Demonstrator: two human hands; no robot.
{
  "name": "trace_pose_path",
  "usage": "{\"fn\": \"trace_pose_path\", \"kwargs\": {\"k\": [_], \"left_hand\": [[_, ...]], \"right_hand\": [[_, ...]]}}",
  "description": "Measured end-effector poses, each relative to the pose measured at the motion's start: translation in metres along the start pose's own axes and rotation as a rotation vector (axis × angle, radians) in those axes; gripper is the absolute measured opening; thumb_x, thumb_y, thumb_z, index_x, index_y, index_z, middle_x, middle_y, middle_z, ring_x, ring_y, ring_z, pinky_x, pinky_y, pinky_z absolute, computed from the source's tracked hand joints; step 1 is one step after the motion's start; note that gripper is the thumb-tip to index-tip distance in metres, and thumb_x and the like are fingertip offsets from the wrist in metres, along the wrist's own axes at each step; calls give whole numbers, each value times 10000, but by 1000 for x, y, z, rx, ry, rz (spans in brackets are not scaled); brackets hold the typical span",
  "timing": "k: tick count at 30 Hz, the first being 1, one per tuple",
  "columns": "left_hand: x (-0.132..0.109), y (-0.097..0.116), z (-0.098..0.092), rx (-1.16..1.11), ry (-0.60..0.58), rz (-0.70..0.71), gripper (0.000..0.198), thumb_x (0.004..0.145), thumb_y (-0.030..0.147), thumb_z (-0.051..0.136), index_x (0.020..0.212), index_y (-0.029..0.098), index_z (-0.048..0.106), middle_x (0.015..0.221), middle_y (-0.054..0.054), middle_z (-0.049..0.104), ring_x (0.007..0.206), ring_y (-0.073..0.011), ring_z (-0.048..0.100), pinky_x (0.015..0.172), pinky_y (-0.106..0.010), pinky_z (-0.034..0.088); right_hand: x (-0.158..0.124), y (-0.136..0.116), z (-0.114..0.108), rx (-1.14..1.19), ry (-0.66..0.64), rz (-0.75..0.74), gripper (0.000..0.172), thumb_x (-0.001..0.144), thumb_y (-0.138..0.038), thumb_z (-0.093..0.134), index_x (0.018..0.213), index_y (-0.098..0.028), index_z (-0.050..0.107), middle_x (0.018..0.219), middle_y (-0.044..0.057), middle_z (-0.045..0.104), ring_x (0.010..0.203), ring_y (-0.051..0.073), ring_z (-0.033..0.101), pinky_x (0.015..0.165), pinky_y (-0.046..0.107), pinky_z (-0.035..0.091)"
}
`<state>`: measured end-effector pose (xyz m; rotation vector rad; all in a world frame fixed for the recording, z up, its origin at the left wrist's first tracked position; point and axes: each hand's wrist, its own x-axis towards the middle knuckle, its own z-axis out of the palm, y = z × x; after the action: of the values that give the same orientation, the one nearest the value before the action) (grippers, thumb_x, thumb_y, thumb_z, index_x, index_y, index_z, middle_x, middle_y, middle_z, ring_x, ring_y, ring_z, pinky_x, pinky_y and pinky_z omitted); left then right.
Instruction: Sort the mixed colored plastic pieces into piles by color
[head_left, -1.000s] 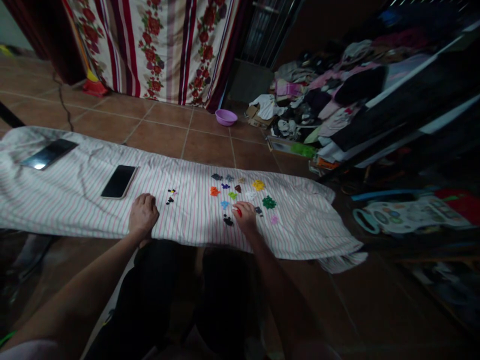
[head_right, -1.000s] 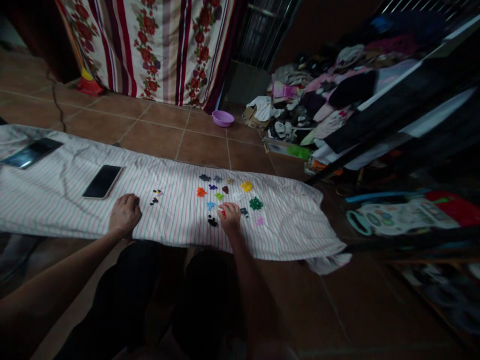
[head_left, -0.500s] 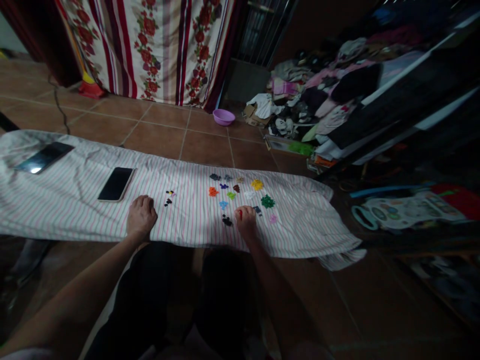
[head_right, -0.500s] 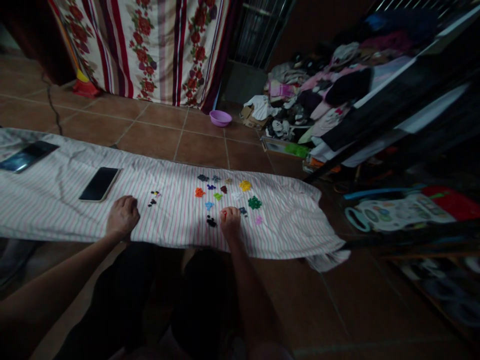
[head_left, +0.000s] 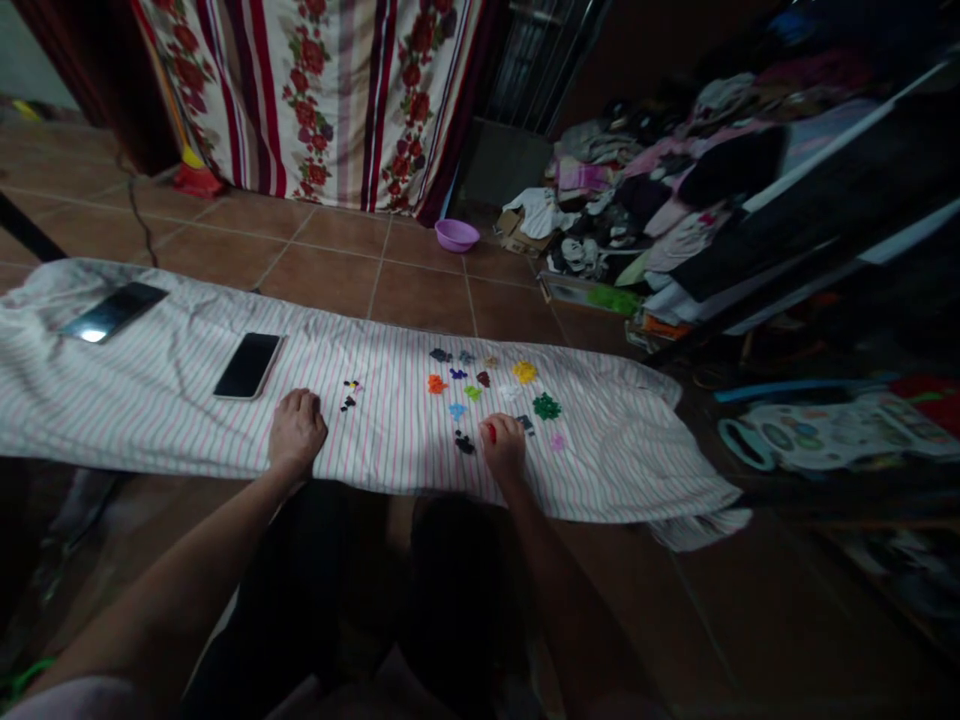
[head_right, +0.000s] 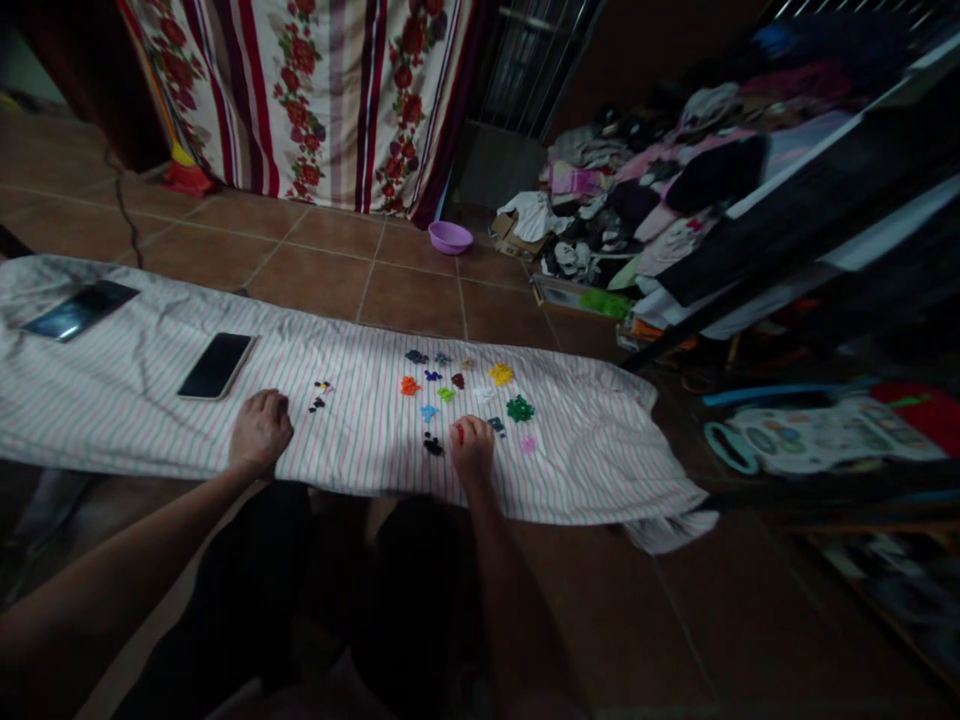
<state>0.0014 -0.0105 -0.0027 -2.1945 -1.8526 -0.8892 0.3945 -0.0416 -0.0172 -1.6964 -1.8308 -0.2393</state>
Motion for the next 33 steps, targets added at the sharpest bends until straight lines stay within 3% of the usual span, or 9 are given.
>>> {"fn": "trace_pose_path", "kwargs": {"k": [9, 19, 24, 33], "left_hand": [[0, 4, -2, -2, 3, -41, 207, 795, 131, 452, 971, 159, 557, 1085, -166, 594, 1094, -312, 529, 958, -457, 430], [1, 3, -4, 35, -14, -1, 189, 811, 136, 445, 964, 149, 557, 1058, -174, 599, 1066, -315, 530, 944, -448, 433], [1, 2, -3, 15, -19, -2, 215, 805, 138, 449, 988, 138, 562, 1073, -192, 597, 1060, -326, 530, 926, -467, 434], [1, 3, -2, -27, -10, -26, 218, 831, 136, 426, 989, 143, 575, 1066, -188, 600, 1067, -333, 530, 913, -492, 433]], "right_hand": [[2, 3, 2, 29, 68, 7, 305, 945, -325, 413, 919, -166, 673, 1007, 112, 672, 958, 238, 544, 887, 387, 386], [0, 5, 5, 58, 28, 15, 296, 930, -313, 431, 957, -157, 681, 1002, 122, 673, 960, 246, 557, 884, 400, 411], [-3, 11, 8, 56, 105, 67, 313, 930, -298, 411, 947, -151, 687, 983, 129, 674, 940, 248, 567, 874, 407, 424], [-5, 16, 12, 66, 58, 18, 271, 923, -312, 471, 942, -171, 702, 986, 116, 676, 958, 247, 575, 885, 405, 423]]}}
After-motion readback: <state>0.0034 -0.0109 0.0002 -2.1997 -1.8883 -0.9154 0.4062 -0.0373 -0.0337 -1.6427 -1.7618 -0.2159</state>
